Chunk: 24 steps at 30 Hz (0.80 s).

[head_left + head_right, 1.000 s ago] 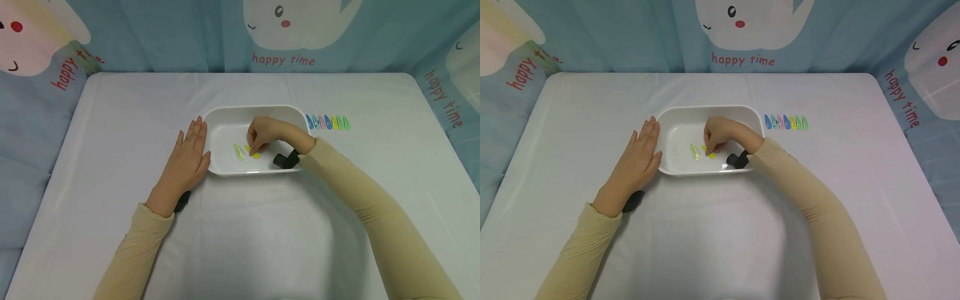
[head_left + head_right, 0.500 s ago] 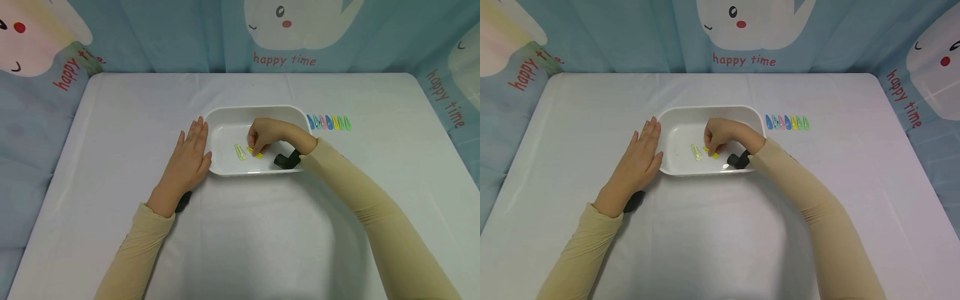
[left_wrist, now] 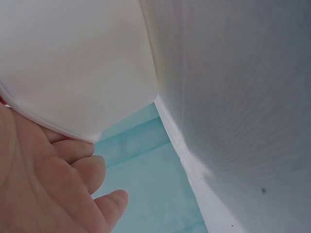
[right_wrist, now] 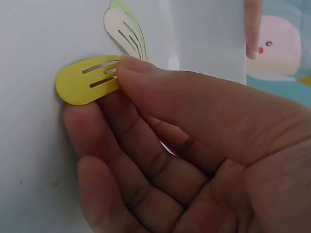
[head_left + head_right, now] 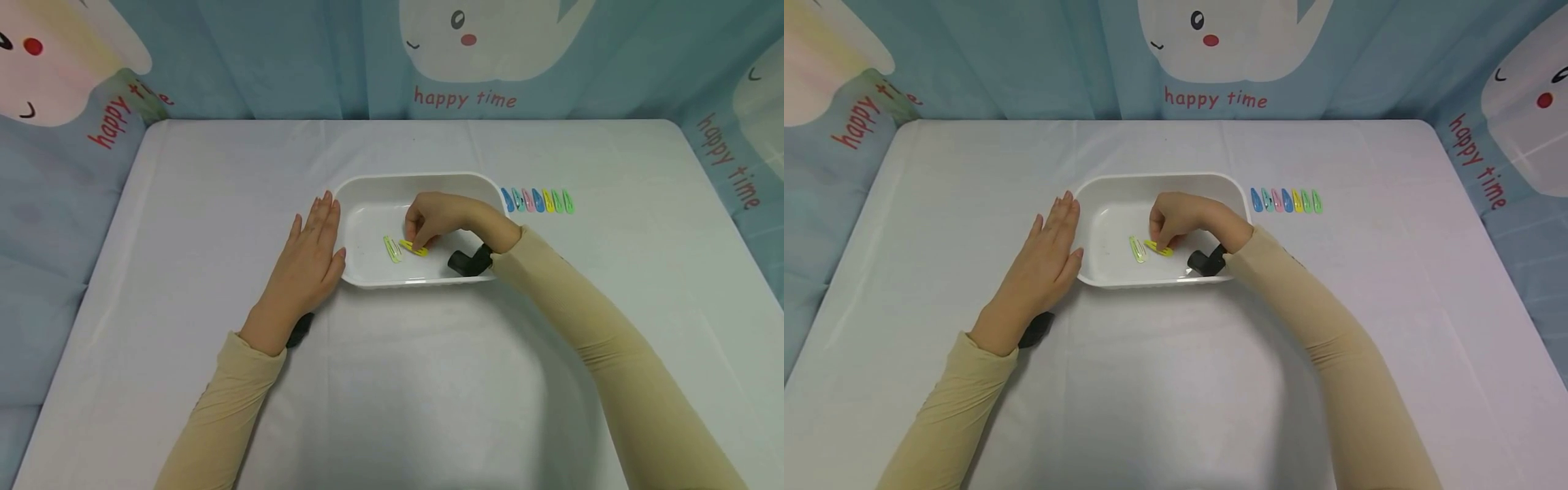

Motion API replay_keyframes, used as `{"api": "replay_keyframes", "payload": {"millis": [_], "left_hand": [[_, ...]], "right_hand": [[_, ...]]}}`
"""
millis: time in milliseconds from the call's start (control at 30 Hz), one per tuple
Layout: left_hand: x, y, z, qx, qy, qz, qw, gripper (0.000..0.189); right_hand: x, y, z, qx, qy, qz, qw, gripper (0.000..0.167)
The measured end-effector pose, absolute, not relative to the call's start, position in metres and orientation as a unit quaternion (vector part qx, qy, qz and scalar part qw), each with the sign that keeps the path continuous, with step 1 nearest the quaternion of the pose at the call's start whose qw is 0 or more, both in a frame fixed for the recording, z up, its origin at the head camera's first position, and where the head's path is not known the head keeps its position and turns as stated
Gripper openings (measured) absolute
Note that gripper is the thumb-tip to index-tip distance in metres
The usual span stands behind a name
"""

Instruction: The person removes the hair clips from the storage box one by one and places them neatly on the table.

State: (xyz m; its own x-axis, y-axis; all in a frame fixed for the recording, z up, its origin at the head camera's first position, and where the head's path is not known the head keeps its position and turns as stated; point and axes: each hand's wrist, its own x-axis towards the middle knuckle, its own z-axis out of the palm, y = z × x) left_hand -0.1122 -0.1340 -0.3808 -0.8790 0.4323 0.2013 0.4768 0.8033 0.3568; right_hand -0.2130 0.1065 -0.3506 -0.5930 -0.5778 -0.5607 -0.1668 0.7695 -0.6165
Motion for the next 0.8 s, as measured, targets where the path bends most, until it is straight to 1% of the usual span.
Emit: {"api": "replay_keyframes", "payload": {"millis": [200, 800], "left_hand": [[-0.112, -0.133, -0.382, -0.236, -0.949, -0.202, 0.047, 0.062], [-0.112, -0.134, -0.382, -0.237, -0.949, -0.202, 0.048, 0.062]], "right_hand": [[-0.213, 0.109, -0.349, -0.231, 0.85, -0.263, 0.394, 0.007], [-0.207, 0.119, -0.334, -0.23, 0.848, -0.341, 0.333, 0.007]]}}
